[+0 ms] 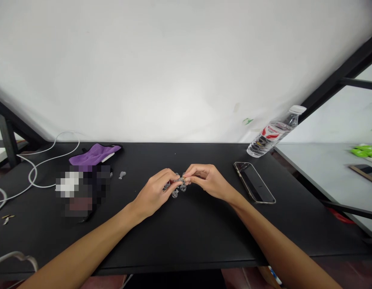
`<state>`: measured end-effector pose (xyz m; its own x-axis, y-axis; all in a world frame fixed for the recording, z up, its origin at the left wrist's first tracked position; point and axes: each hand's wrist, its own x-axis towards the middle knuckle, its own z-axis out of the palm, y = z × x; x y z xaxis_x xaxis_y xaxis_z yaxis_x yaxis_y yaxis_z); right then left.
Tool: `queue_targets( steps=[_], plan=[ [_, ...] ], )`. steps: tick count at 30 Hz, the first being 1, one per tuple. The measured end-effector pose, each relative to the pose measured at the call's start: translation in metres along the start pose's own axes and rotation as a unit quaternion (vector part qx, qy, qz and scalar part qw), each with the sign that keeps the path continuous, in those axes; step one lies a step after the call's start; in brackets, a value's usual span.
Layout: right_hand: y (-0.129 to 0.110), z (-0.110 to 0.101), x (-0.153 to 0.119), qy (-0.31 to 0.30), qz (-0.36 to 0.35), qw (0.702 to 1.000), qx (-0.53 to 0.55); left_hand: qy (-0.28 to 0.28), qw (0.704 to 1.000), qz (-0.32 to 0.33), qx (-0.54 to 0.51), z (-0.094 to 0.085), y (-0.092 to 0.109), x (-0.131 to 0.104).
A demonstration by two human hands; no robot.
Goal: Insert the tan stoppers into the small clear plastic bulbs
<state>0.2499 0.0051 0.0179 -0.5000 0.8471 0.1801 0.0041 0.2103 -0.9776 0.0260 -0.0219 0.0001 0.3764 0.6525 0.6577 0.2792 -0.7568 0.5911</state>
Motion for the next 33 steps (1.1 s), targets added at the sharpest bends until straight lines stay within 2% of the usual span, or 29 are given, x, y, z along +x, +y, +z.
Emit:
queue_targets(
  steps=[8, 14, 16, 20, 22, 25, 29, 33],
  plan=[
    [0.0, 0.002, 0.001, -0.007, 0.005, 1.0, -0.023, -0.002, 1.0, -0.013, -0.01, 0.0, -0.002, -0.001],
    [0.0, -0.011, 0.003, 0.021, -0.007, 0.995, -0.095, -0.024, 0.994, -0.081, 0.069, -0.005, -0.002, 0.002],
    [0.001, -0.017, 0.003, 0.041, -0.023, 0.988, -0.149, -0.04, 0.992, -0.082, 0.089, -0.007, 0.0, 0.003],
    [0.005, -0.022, 0.004, 0.061, -0.054, 0.963, -0.258, -0.102, 0.986, -0.026, 0.127, -0.007, 0.004, 0.003],
    [0.006, -0.021, 0.005, 0.057, -0.061, 0.953, -0.292, -0.143, 0.978, -0.006, 0.154, -0.004, 0.005, 0.002],
    [0.009, -0.016, 0.006, 0.052, -0.064, 0.947, -0.311, -0.187, 0.967, -0.01, 0.173, -0.001, 0.004, 0.0],
    [0.013, -0.012, 0.007, 0.044, -0.068, 0.949, -0.306, -0.208, 0.961, -0.028, 0.178, -0.001, 0.001, 0.0],
    [0.016, -0.011, 0.008, 0.036, -0.073, 0.949, -0.306, -0.206, 0.963, -0.026, 0.174, 0.0, 0.001, 0.0]
  ],
)
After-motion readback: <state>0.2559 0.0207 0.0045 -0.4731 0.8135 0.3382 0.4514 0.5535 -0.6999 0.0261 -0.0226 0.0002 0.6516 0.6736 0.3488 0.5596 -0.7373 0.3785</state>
